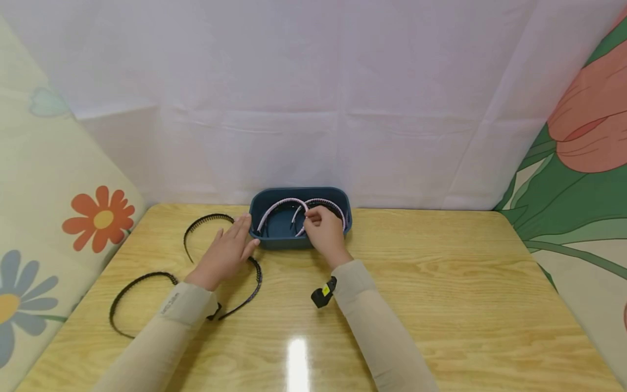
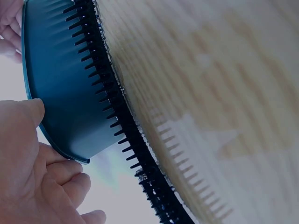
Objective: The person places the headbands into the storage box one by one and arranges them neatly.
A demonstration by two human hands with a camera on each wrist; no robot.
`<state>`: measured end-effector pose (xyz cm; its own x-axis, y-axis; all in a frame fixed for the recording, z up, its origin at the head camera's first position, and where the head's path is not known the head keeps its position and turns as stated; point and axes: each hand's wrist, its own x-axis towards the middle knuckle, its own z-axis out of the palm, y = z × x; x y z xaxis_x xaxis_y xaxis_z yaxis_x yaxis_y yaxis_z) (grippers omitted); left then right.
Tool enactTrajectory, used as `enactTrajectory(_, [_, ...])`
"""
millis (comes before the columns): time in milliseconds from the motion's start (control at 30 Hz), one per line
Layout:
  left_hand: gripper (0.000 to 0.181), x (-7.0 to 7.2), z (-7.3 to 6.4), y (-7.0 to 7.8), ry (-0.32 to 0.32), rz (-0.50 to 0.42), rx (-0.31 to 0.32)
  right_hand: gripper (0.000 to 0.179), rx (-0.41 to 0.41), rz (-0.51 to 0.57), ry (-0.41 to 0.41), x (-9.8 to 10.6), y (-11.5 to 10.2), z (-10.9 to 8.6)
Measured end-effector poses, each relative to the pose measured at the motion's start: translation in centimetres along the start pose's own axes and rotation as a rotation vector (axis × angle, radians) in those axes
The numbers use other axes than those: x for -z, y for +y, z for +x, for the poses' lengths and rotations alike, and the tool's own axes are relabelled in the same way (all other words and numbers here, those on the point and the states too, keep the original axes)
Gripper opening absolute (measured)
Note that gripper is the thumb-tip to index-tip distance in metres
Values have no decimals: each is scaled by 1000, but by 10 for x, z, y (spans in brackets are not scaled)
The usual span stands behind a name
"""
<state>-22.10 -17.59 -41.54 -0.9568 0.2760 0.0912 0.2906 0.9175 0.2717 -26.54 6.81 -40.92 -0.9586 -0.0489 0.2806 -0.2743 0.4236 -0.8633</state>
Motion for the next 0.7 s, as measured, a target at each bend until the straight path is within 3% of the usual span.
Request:
enactTrajectory(400, [70, -1, 0, 0, 7, -5, -6, 14, 85, 169, -52, -1, -7, -27])
enactTrajectory(700, [70, -1, 0, 0, 10, -1, -4, 10, -8, 54, -189, -9, -12, -53])
